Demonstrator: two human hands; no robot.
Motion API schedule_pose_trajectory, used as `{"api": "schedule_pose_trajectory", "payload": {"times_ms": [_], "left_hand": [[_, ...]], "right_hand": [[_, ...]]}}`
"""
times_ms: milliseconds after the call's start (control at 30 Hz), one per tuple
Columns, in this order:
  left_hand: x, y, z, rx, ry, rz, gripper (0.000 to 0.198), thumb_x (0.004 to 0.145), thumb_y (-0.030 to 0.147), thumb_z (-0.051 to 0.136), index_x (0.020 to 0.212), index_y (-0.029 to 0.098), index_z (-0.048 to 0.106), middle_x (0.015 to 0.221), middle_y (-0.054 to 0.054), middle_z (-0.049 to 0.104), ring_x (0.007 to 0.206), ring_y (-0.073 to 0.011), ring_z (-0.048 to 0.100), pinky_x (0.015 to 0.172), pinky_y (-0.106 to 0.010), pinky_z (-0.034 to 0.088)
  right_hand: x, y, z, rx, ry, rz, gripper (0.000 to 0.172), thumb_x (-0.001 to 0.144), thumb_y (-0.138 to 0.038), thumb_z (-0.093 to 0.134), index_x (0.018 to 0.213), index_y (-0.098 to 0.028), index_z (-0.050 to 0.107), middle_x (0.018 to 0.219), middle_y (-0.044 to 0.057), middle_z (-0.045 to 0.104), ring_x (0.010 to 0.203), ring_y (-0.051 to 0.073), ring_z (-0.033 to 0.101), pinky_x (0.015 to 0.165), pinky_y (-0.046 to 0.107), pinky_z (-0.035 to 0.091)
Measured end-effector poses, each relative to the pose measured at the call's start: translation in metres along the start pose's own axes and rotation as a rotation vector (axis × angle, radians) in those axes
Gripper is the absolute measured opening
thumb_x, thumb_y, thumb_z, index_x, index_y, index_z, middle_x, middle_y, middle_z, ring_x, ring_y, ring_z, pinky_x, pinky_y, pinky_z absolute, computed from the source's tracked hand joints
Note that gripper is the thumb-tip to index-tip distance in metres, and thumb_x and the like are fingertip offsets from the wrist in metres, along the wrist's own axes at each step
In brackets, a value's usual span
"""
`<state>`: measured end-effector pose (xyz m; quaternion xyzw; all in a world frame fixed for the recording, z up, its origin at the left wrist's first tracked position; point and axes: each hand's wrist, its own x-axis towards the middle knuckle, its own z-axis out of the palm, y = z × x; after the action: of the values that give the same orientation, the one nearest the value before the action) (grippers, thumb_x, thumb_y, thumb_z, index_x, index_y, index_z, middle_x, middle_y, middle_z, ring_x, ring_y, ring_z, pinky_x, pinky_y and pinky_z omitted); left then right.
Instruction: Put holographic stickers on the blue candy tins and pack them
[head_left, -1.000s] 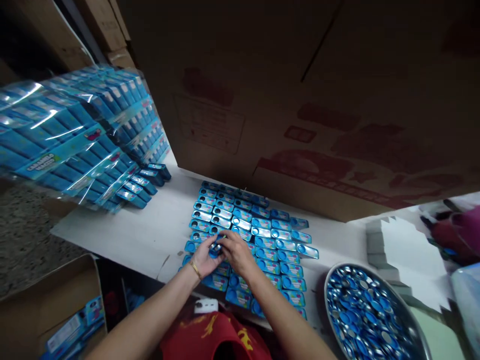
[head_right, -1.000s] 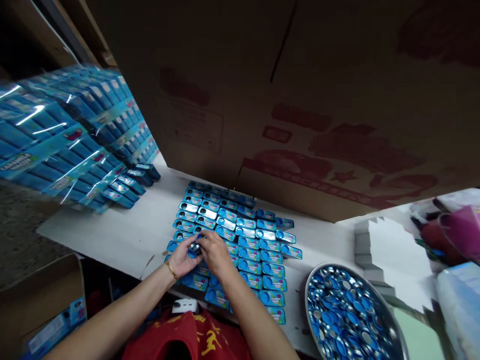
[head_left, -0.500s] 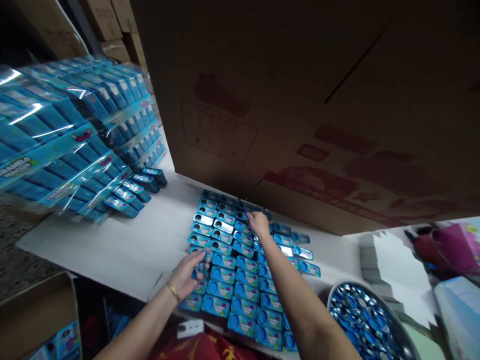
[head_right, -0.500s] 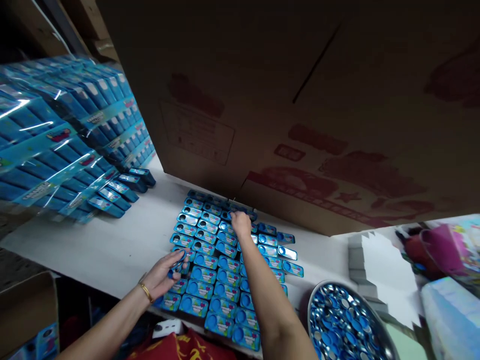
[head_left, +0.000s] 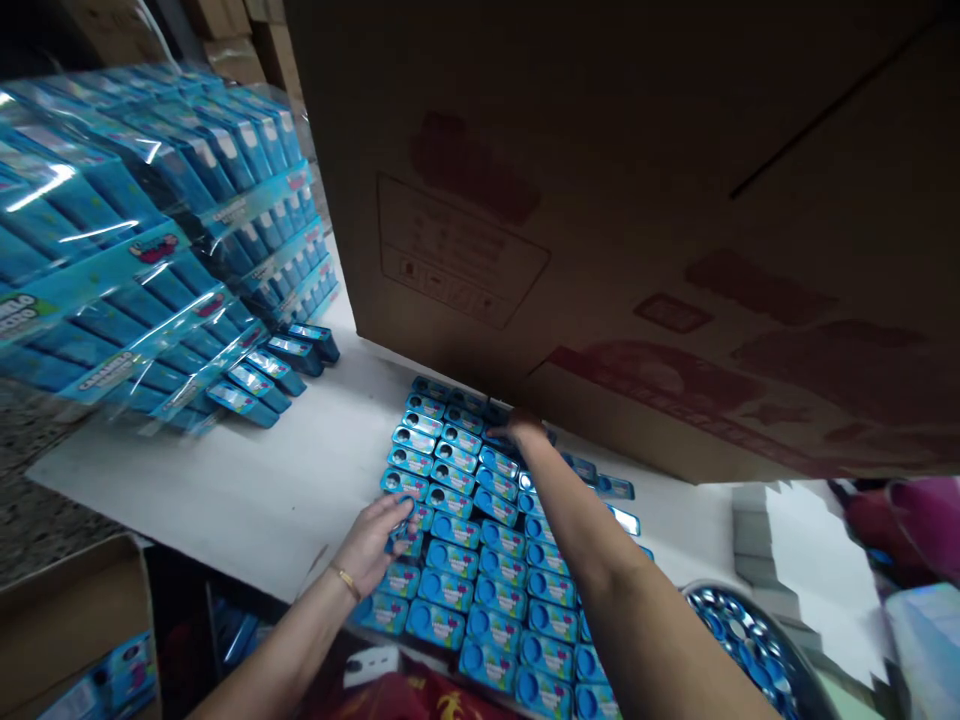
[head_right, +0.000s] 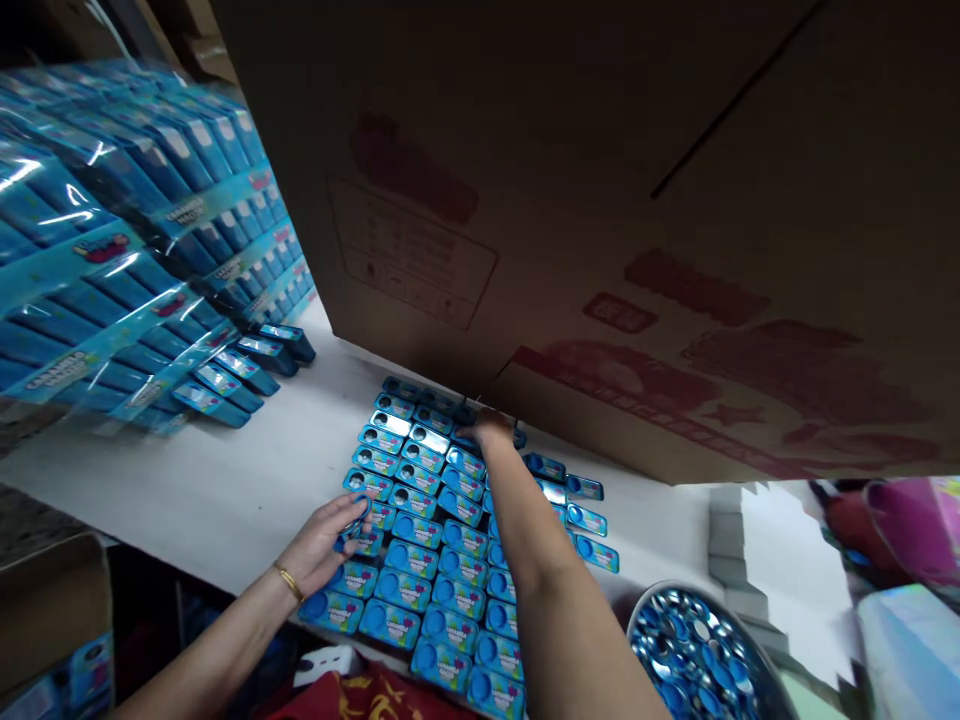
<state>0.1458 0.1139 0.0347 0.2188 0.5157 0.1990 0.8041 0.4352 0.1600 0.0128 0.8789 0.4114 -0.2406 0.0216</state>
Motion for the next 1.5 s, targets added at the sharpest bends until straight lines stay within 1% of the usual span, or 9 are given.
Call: {"api": "schedule_pose_trajectory", "payload": {"times_ms": [133,233,333,400,567,700,1200,1367,1500], "left_hand": [[0.013,0.001,0.008,0.113,0.101,0.084,0.03,0.058,0.03,0.069,0.08,0.017,0.054,0.06,0.003,0.055,0.052,-0.0079,0.05,0.037,-0.014,0.024],[0.024,0.003,0.014,0.159,0.161,0.155,0.028,0.054,0.03,0.072,0.072,0.016,0.054,0.056,0.003,0.054,0.05,-0.0084,0.05,0.036,-0.014,0.024],[0.029,0.003,0.017,0.105,0.119,0.153,0.025,0.056,0.029,0.071,0.071,0.015,0.056,0.058,0.001,0.055,0.05,-0.0079,0.05,0.036,-0.014,0.023],[0.028,0.003,0.017,0.011,0.016,0.087,0.025,0.059,0.028,0.07,0.077,0.014,0.058,0.066,0.0,0.058,0.052,-0.0066,0.05,0.036,-0.013,0.023],[0.019,0.006,0.004,-0.21,-0.108,-0.071,0.02,0.067,0.028,0.064,0.081,0.015,0.058,0.075,-0.002,0.058,0.058,-0.0062,0.052,0.037,-0.013,0.027],[0.012,0.009,-0.01,-0.258,-0.124,-0.083,0.015,0.071,0.028,0.058,0.08,0.015,0.058,0.079,-0.002,0.057,0.066,-0.0099,0.055,0.042,-0.017,0.035],[0.002,0.018,0.001,-0.121,-0.127,0.103,0.026,0.066,0.024,0.067,0.089,0.017,0.057,0.084,-0.003,0.06,0.069,-0.0087,0.055,0.045,-0.014,0.035],[0.008,0.016,-0.002,-0.163,-0.069,0.104,0.025,0.065,0.03,0.067,0.081,0.016,0.056,0.079,-0.002,0.059,0.059,-0.0058,0.052,0.038,-0.012,0.028],[0.017,0.005,0.0,-0.176,-0.023,0.109,0.022,0.064,0.028,0.068,0.076,0.015,0.055,0.069,0.001,0.057,0.05,-0.0032,0.047,0.037,-0.012,0.026]], "right_hand": [[-0.031,-0.01,0.005,0.008,0.072,-0.025,0.046,0.067,-0.042,0.061,0.105,-0.016,0.056,0.099,0.014,0.061,0.093,0.027,0.056,0.072,0.034,0.043],[-0.072,-0.032,0.027,0.312,0.073,-0.338,0.036,0.074,-0.042,0.053,0.103,-0.021,0.058,0.091,0.006,0.063,0.084,0.018,0.058,0.072,0.028,0.042],[-0.106,-0.051,0.052,0.708,-0.202,-0.625,0.036,0.071,-0.047,0.054,0.09,-0.018,0.064,0.076,0.002,0.064,0.07,0.015,0.059,0.065,0.025,0.044],[-0.114,-0.055,0.06,0.846,-0.345,-0.601,0.036,0.073,-0.046,0.051,0.085,-0.015,0.064,0.069,0.002,0.064,0.063,0.014,0.059,0.059,0.025,0.045],[-0.069,-0.033,0.028,0.536,-0.065,-0.25,0.03,0.081,-0.033,0.041,0.094,-0.014,0.06,0.071,0.003,0.066,0.063,0.013,0.061,0.059,0.022,0.046],[-0.013,-0.018,-0.009,0.319,0.075,-0.112,0.027,0.076,-0.02,0.046,0.098,-0.016,0.06,0.097,0.01,0.063,0.092,0.021,0.058,0.076,0.028,0.043],[0.028,-0.017,-0.013,0.01,-0.035,0.031,0.036,0.065,-0.028,0.065,0.098,-0.012,0.062,0.1,0.017,0.061,0.095,0.028,0.056,0.073,0.032,0.044],[-0.031,-0.039,-0.003,0.102,0.097,-0.162,0.033,0.077,-0.03,0.052,0.109,-0.02,0.055,0.11,0.01,0.056,0.1,0.023,0.053,0.078,0.032,0.042],[-0.109,-0.06,0.039,0.483,-0.006,-0.754,0.029,0.074,-0.036,0.056,0.1,-0.025,0.06,0.089,0.001,0.061,0.08,0.016,0.057,0.071,0.026,0.044]]}}
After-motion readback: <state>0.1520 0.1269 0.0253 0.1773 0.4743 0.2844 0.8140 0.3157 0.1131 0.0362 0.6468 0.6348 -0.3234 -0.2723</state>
